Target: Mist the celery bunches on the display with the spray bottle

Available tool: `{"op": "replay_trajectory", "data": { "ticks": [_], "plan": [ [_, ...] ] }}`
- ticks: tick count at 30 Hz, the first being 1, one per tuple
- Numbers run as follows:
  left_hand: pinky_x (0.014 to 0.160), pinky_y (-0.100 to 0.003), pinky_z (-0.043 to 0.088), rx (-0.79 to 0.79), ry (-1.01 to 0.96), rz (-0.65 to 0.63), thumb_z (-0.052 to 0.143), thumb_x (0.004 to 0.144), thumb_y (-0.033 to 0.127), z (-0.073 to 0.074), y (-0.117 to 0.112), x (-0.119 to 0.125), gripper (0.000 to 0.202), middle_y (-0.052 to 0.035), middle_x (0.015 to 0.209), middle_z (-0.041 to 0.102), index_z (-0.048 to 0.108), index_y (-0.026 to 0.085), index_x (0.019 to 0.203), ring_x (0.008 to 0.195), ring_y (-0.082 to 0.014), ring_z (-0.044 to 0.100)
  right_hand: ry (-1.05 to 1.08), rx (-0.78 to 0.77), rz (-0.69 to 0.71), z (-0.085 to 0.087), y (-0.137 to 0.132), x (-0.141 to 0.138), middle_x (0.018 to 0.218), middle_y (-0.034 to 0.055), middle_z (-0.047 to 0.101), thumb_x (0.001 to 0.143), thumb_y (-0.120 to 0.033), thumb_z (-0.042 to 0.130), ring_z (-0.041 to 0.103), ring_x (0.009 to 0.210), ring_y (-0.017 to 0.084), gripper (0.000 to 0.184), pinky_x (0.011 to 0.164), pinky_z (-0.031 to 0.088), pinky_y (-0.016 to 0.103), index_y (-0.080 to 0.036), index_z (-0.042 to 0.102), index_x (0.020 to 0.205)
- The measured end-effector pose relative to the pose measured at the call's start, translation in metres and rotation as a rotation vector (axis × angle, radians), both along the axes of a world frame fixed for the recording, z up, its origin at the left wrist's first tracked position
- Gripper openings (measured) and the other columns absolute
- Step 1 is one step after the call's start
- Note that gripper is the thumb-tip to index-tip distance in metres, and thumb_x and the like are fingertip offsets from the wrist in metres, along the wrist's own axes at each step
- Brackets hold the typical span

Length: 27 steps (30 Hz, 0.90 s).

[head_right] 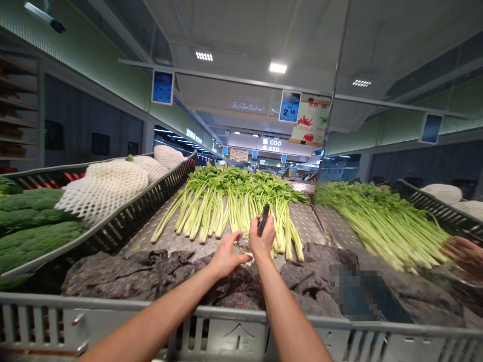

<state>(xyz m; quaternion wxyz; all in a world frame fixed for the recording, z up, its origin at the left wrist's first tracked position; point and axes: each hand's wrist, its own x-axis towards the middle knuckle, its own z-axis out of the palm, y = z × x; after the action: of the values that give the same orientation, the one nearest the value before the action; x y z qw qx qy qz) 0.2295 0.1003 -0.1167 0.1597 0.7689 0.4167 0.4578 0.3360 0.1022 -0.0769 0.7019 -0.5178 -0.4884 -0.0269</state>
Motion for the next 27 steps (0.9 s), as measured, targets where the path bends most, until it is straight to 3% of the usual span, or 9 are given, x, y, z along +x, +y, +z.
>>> {"op": "replay_trajectory", "data": {
  "ticks": [5,20,27],
  "plan": [
    [0.091,-0.037,0.033,-0.031,0.008,0.015,0.066,0.053,0.032,0.002,0.0,0.0,0.064,-0.0098,0.111,0.051,0.044,0.015,0.111,0.104,-0.0238,0.046,-0.048,0.022,0.032,-0.003,0.001,0.0,0.078,0.004,0.057,0.067,-0.032,0.045,0.053,0.07,0.018,0.023,0.067,0.038,0.029,-0.018,0.048,0.084],
    [0.086,-0.035,0.038,-0.032,0.078,-0.024,0.059,0.056,0.033,0.008,-0.001,-0.003,0.056,-0.0073,0.106,0.055,0.046,0.013,0.106,0.098,-0.023,0.05,-0.24,-0.068,-0.005,0.0,-0.003,-0.01,0.079,0.0041,0.056,0.068,-0.029,0.044,0.052,0.073,0.018,0.031,0.071,0.038,0.031,-0.015,0.045,0.096],
    [0.082,-0.035,0.041,-0.054,0.096,-0.058,0.056,0.056,0.032,0.013,-0.003,-0.005,0.051,-0.0052,0.099,0.058,0.047,0.013,0.103,0.092,-0.0231,0.053,-0.268,-0.109,0.026,0.002,-0.004,-0.015,0.089,0.0065,0.056,0.067,-0.025,0.047,0.05,0.086,0.021,0.035,0.08,0.034,0.037,-0.015,0.044,0.1]
  ]
}}
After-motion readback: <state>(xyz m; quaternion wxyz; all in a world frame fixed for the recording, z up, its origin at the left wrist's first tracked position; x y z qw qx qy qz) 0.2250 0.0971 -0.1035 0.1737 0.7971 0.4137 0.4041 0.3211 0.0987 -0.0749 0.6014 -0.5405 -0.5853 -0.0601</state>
